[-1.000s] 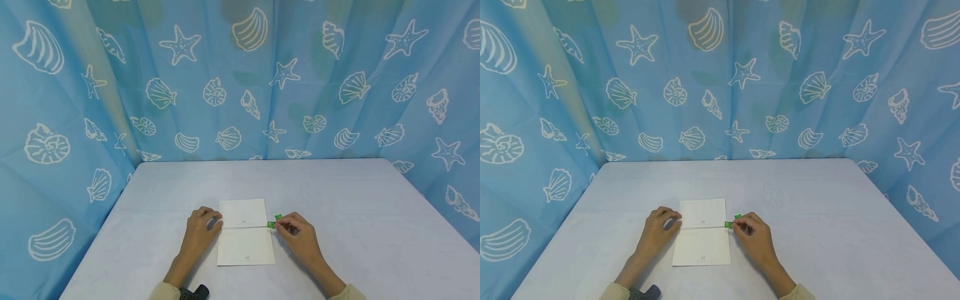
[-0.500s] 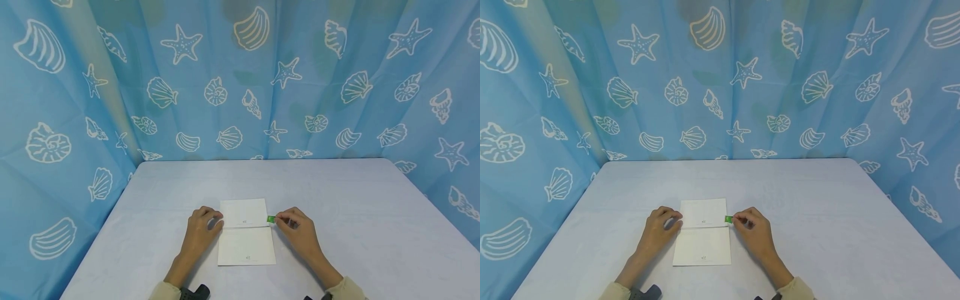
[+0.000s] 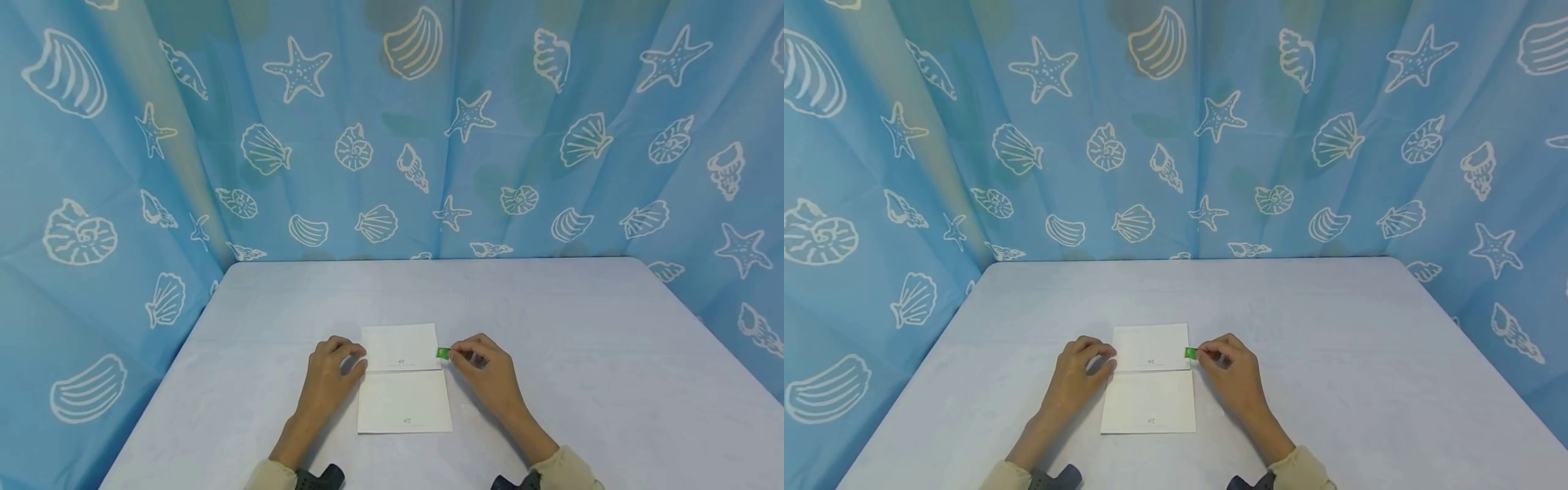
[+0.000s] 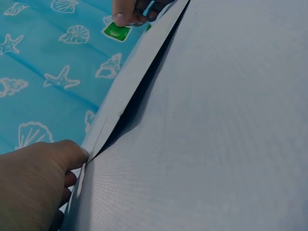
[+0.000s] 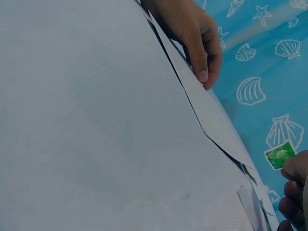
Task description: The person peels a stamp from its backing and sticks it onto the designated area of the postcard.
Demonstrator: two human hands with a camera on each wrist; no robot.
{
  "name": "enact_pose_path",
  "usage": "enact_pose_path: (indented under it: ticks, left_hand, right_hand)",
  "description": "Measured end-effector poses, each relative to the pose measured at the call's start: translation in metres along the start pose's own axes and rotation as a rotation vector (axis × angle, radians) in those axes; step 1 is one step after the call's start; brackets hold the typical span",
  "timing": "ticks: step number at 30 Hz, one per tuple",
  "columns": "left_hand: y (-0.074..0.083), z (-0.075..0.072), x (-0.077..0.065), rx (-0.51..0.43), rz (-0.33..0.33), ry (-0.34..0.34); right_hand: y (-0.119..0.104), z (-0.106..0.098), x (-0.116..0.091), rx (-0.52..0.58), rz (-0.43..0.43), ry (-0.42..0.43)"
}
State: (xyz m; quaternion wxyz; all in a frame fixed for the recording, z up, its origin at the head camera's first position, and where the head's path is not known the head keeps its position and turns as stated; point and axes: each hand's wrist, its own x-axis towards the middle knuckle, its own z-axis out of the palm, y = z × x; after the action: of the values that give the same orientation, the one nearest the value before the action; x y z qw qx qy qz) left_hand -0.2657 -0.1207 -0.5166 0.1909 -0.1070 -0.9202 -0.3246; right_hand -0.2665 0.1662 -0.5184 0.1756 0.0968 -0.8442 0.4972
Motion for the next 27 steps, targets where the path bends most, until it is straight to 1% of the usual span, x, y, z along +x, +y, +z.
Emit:
enact_pose_path:
  ticks: [6, 14, 23, 27]
  left_hand:
    - [0.001, 0.001, -0.001, 0.004, -0.027, -0.021]
    - [0.000, 0.000, 0.000, 0.013, -0.003, 0.001]
    - [-0.001, 0.001, -0.001, 0.018, -0.012, 0.000]
    - [-0.001, 0.000, -0.001, 0.012, -0.008, 0.000]
  right_hand:
    - [0.000, 0.002, 0.005, -0.002, 0.004, -0.002]
    - [0.002, 0.005, 0.012, -0.015, -0.007, -0.009]
    - [0.001, 0.010, 0.019, -0.031, 0.019, -0.020]
    - [0.002, 0.011, 0.022, -0.039, 0.012, -0.021]
